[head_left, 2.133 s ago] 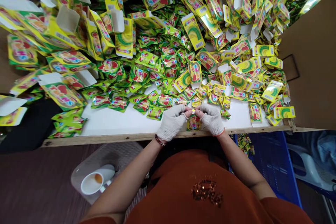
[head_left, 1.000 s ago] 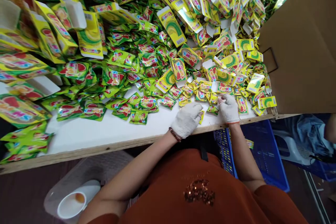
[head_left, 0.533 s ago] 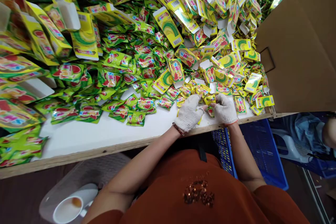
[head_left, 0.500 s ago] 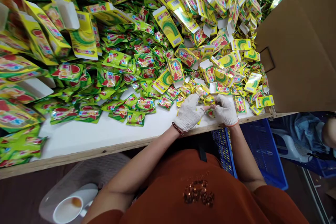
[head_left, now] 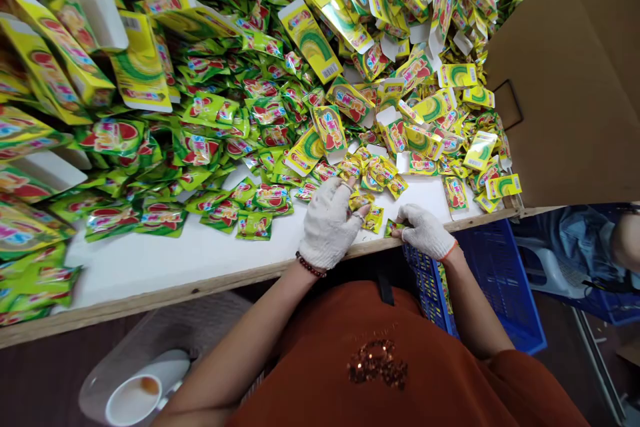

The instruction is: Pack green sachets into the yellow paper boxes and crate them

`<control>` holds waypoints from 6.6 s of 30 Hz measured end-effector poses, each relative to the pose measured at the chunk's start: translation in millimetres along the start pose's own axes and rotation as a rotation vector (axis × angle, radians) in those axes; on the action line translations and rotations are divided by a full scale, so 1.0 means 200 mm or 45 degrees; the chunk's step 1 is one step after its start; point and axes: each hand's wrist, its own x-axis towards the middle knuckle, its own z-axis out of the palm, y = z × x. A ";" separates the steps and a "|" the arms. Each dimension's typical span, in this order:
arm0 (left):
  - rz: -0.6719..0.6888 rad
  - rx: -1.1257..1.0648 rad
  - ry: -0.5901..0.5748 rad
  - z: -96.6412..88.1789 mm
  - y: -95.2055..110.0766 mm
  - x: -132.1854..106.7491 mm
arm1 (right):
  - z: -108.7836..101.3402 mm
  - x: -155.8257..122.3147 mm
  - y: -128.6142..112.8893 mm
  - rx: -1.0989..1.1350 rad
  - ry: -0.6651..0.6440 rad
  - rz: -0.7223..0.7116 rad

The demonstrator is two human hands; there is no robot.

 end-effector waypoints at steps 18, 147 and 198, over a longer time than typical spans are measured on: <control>-0.408 -0.949 -0.585 -0.03 0.08 -0.11 | 0.16 0.07 -0.24 1.563 0.012 0.112; 0.083 0.220 -0.412 -0.11 -0.07 -0.13 | 0.12 0.16 -0.31 0.200 0.514 -0.292; 0.305 0.159 -0.376 -0.08 -0.07 -0.13 | 0.13 0.02 -0.28 1.146 -0.193 0.356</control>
